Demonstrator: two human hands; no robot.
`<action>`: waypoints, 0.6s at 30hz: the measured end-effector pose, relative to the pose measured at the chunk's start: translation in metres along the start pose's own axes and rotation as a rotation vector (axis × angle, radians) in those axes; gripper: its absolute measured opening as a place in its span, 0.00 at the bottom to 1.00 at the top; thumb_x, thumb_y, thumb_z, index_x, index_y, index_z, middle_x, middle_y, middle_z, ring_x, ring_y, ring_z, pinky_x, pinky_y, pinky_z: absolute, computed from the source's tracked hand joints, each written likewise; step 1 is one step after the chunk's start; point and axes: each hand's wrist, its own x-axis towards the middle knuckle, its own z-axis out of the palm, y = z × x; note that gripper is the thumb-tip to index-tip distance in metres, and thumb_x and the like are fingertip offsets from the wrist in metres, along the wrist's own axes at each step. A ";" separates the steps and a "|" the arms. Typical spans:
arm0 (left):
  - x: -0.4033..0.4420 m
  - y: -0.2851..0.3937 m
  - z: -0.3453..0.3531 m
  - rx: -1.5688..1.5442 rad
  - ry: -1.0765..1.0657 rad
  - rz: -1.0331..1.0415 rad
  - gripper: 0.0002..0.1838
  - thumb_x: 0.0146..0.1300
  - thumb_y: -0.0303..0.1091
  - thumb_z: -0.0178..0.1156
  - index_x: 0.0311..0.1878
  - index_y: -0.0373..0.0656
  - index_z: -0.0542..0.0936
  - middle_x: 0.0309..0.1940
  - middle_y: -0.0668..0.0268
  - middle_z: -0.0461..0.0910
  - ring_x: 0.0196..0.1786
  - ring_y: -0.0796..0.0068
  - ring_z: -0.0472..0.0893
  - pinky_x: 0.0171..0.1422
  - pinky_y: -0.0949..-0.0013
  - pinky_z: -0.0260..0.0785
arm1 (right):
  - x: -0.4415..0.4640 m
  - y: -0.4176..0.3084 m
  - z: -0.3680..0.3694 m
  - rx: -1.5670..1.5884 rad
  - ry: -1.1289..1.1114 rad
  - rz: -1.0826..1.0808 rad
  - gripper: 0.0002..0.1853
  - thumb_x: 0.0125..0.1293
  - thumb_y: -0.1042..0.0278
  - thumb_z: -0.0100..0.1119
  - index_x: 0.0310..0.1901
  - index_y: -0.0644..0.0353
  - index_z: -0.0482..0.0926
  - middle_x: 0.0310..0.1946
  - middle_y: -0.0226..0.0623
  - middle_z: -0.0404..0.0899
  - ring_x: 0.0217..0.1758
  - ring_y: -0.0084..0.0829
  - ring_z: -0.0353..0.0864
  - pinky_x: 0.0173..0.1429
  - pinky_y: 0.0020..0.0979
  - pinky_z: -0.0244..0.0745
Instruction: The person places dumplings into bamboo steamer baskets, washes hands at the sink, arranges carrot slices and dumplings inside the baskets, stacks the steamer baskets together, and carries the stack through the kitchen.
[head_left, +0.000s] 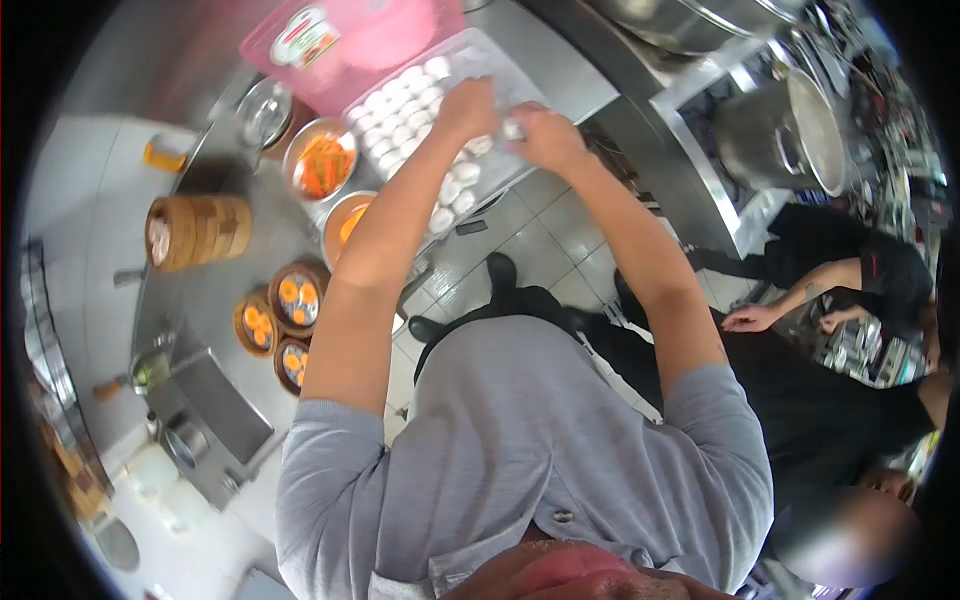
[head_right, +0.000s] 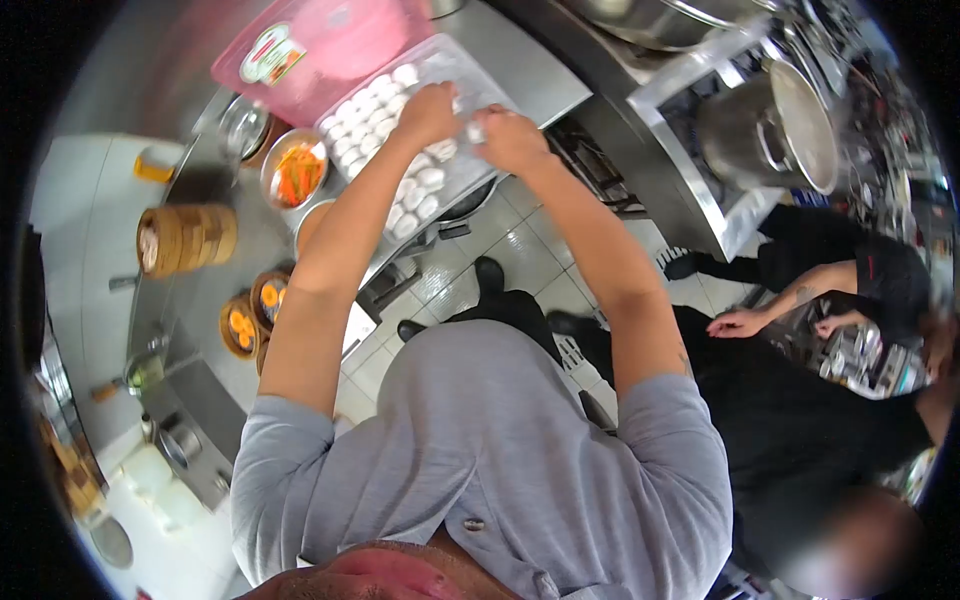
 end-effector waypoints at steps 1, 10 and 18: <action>-0.003 -0.008 -0.008 -0.124 0.032 0.006 0.28 0.52 0.38 0.70 0.56 0.34 0.79 0.51 0.45 0.84 0.56 0.47 0.84 0.60 0.51 0.77 | 0.000 0.001 0.004 0.003 0.007 -0.011 0.22 0.56 0.66 0.71 0.54 0.58 0.82 0.56 0.45 0.82 0.57 0.49 0.84 0.62 0.47 0.80; -0.219 -0.064 -0.109 -1.560 0.037 -0.177 0.19 0.67 0.27 0.65 0.61 0.42 0.80 0.41 0.69 0.81 0.42 0.78 0.81 0.45 0.76 0.74 | -0.001 -0.031 0.011 0.221 0.246 -0.037 0.25 0.54 0.63 0.76 0.55 0.58 0.83 0.42 0.41 0.85 0.41 0.36 0.84 0.46 0.36 0.80; -0.464 -0.205 -0.136 -1.025 0.385 -0.452 0.25 0.70 0.27 0.63 0.68 0.41 0.68 0.46 0.67 0.81 0.43 0.81 0.79 0.48 0.77 0.73 | -0.037 -0.281 0.054 0.349 0.048 -0.500 0.22 0.50 0.64 0.75 0.49 0.56 0.84 0.40 0.38 0.85 0.39 0.36 0.84 0.46 0.37 0.80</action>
